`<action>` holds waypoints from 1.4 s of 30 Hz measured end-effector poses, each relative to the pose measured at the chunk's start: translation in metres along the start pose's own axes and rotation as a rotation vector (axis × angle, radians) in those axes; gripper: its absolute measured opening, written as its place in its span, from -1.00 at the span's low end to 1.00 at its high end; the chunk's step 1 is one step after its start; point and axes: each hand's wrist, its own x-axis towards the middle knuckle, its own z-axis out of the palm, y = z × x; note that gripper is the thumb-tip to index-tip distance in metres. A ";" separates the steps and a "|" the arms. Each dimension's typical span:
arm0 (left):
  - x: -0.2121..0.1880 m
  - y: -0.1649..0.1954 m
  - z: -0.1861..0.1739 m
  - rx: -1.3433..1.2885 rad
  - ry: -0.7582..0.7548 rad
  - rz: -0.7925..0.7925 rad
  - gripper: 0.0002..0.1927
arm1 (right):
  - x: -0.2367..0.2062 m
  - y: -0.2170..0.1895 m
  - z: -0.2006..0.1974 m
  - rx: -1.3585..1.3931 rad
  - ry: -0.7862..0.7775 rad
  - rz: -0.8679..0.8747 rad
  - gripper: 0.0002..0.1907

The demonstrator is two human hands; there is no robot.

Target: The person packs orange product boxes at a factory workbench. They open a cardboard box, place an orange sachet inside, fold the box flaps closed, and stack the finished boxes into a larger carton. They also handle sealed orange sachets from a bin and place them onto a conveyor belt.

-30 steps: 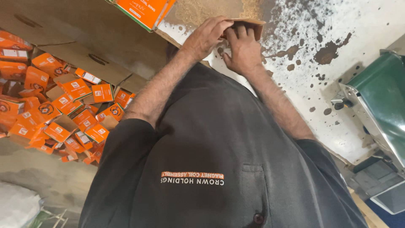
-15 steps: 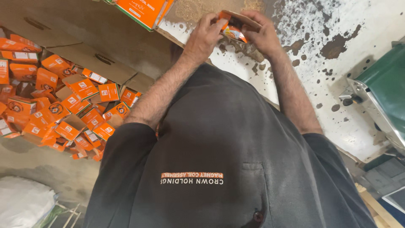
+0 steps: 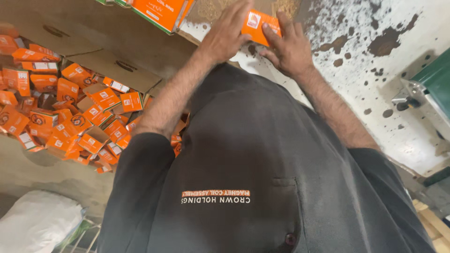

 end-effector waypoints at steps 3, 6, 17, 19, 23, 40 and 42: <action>0.016 -0.003 -0.011 -0.009 -0.252 0.014 -0.17 | 0.006 -0.002 0.005 -0.042 0.018 0.008 -0.23; 0.027 -0.003 -0.010 0.050 -0.291 0.061 -0.23 | 0.014 -0.006 0.018 -0.165 0.045 0.060 -0.06; 0.015 0.005 -0.001 0.022 -0.147 -0.022 -0.41 | 0.010 0.013 0.021 0.017 -0.106 0.094 -0.24; 0.010 0.006 0.001 -0.004 -0.101 -0.030 -0.48 | 0.010 0.009 0.016 -0.018 -0.068 0.080 -0.23; -0.004 0.008 0.011 -0.033 -0.023 -0.034 -0.67 | 0.012 -0.002 0.011 -0.086 -0.022 0.017 -0.10; -0.023 -0.011 0.032 0.199 0.055 0.147 -0.46 | 0.030 0.005 0.047 -0.089 0.090 0.005 -0.20; -0.033 -0.001 0.020 0.175 0.168 0.066 -0.42 | 0.038 0.008 0.035 0.052 0.039 0.064 -0.23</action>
